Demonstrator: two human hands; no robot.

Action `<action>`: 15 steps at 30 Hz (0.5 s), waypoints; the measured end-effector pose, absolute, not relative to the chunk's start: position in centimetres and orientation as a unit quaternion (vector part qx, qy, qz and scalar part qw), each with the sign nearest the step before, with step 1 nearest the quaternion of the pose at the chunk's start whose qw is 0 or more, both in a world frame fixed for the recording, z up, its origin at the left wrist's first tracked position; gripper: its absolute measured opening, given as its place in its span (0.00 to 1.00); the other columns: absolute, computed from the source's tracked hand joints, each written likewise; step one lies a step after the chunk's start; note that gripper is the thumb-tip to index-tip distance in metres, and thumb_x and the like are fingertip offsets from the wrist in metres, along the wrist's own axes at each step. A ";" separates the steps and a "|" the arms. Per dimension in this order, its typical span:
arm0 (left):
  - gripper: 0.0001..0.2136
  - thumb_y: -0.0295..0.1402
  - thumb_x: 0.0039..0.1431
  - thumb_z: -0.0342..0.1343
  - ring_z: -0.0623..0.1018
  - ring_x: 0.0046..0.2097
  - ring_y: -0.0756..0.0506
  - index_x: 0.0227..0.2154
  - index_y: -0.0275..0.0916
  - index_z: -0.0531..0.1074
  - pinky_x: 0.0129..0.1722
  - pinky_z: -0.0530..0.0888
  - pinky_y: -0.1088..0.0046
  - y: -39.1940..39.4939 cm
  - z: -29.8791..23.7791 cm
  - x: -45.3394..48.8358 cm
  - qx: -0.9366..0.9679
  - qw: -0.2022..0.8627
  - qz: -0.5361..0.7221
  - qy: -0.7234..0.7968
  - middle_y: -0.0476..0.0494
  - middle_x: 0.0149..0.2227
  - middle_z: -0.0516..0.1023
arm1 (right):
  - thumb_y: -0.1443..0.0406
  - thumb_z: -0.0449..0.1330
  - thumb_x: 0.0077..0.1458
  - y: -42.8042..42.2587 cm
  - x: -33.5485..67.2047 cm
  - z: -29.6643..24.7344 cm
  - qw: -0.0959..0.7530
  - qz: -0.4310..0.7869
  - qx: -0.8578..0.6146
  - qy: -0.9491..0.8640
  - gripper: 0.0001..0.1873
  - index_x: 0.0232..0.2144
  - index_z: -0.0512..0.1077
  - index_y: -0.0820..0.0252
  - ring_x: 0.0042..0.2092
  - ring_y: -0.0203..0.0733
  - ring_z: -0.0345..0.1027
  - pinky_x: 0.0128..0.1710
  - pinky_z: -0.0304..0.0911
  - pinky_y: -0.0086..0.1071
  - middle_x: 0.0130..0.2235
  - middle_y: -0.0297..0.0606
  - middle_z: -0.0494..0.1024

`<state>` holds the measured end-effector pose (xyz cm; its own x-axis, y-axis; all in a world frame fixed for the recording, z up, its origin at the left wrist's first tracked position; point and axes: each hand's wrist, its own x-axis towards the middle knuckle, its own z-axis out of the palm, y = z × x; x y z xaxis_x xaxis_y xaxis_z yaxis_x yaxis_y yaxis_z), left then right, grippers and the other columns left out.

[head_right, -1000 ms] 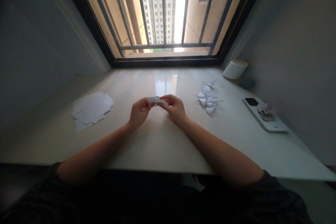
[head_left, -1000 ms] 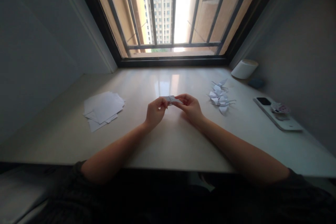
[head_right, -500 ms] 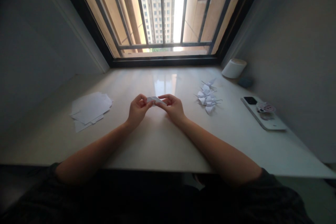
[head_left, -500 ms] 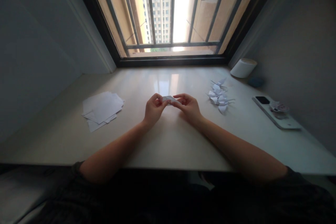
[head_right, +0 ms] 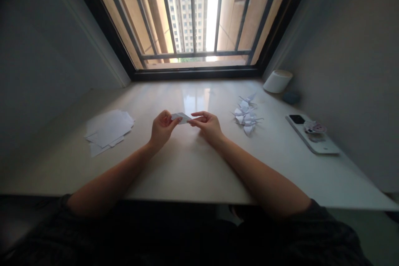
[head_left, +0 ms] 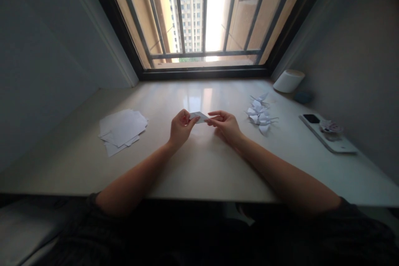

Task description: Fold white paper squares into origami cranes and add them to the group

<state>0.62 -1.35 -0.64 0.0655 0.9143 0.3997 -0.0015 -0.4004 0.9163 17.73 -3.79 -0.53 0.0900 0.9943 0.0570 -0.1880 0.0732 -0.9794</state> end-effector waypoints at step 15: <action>0.23 0.39 0.45 0.67 0.62 0.23 0.55 0.20 0.39 0.53 0.23 0.62 0.80 -0.9 -0.9 0.4 0.580 0.434 0.572 0.384 0.57 0.19 0.58 | 0.53 0.67 0.43 -3.6 17.9 -1.1 0.568 0.478 -0.443 -0.502 0.21 0.39 0.78 0.56 0.32 0.41 0.74 0.35 0.62 0.34 0.27 0.35 0.80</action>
<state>0.40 -0.85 -0.93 0.0492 0.9428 0.3296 -0.0521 -0.3271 0.9436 17.90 -3.63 -1.14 0.0383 0.9885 0.1462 -0.0976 0.1493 -0.9840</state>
